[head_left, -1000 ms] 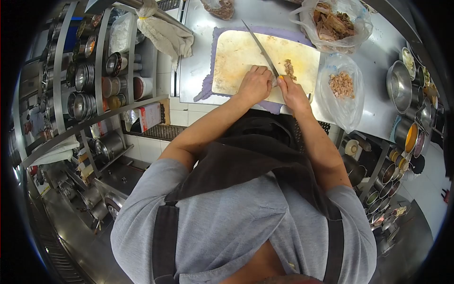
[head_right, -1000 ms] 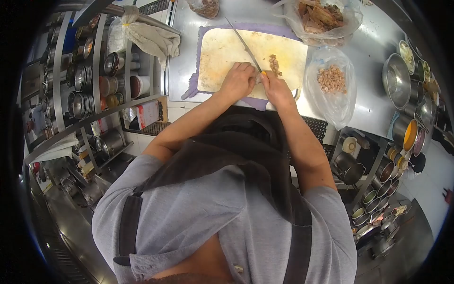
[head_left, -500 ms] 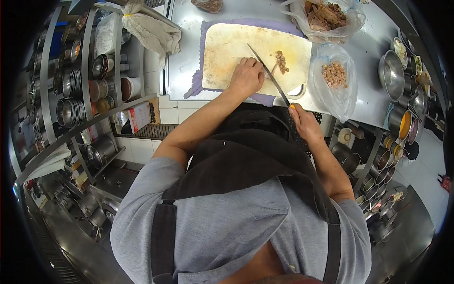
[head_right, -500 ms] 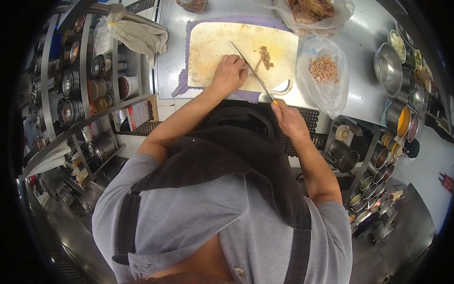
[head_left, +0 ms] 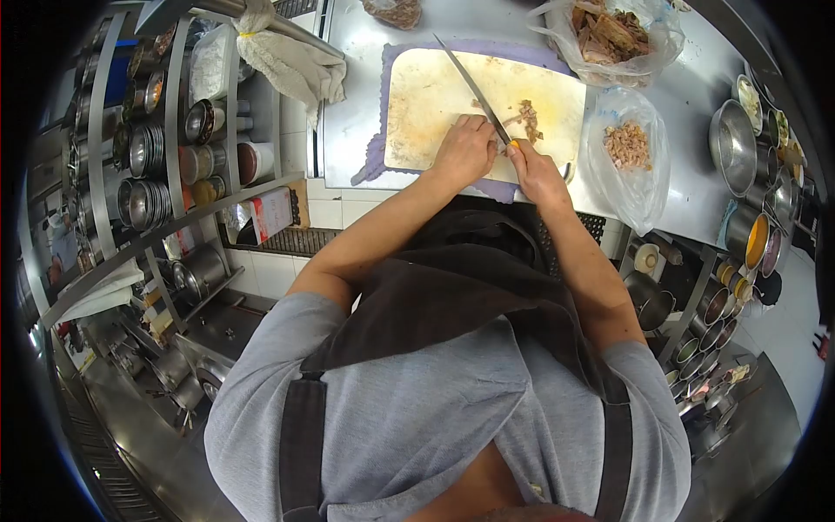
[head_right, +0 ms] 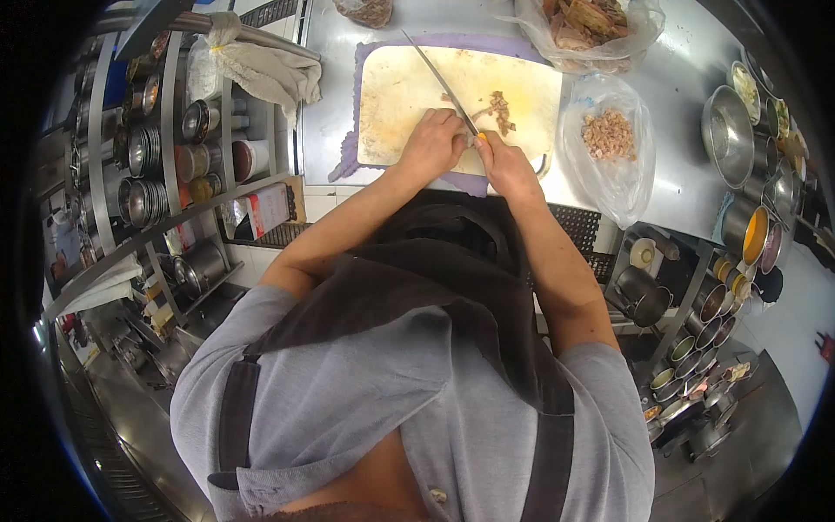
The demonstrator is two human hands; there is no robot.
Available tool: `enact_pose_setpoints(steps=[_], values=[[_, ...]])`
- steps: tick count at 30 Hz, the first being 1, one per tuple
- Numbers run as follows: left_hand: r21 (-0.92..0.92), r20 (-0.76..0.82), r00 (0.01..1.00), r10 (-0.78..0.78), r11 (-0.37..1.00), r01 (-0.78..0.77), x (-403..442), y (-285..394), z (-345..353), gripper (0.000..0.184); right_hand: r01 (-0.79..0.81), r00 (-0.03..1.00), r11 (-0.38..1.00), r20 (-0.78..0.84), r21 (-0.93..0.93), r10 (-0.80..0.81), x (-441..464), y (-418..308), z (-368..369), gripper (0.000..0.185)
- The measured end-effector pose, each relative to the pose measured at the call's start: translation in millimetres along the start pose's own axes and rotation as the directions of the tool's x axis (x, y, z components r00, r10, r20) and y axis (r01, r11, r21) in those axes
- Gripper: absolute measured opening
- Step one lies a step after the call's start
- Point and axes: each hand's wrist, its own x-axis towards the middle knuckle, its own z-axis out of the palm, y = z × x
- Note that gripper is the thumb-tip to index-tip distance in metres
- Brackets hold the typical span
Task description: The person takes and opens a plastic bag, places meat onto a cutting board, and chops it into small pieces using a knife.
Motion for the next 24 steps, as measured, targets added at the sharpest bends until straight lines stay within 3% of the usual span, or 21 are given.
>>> enact_pose_setpoints(steps=[3,7,12,24], values=[[-0.043,0.019,1.000,-0.009,0.999,0.010,-2.0,-1.1,-8.9,0.019,-0.105,0.993,0.994,0.052,-0.029,0.107,-12.0,-9.6,-15.7,0.034],[-0.018,0.024,0.999,-0.040,0.999,0.040,-2.0,-4.1,-13.9,0.019,-0.098,0.995,0.993,0.030,-0.064,0.100,-46.5,-8.7,-33.6,0.033],[0.064,0.033,0.999,-0.013,0.998,0.011,-1.5,-6.1,-9.1,0.016,-0.089,0.983,0.987,0.149,-0.134,0.109,-78.6,-0.3,-44.0,0.033],[-0.012,0.002,0.999,0.054,0.998,-0.054,0.0,-9.8,-2.4,0.014,-0.092,0.981,0.988,0.157,-0.124,0.112,-13.6,-2.0,-6.0,0.037]])
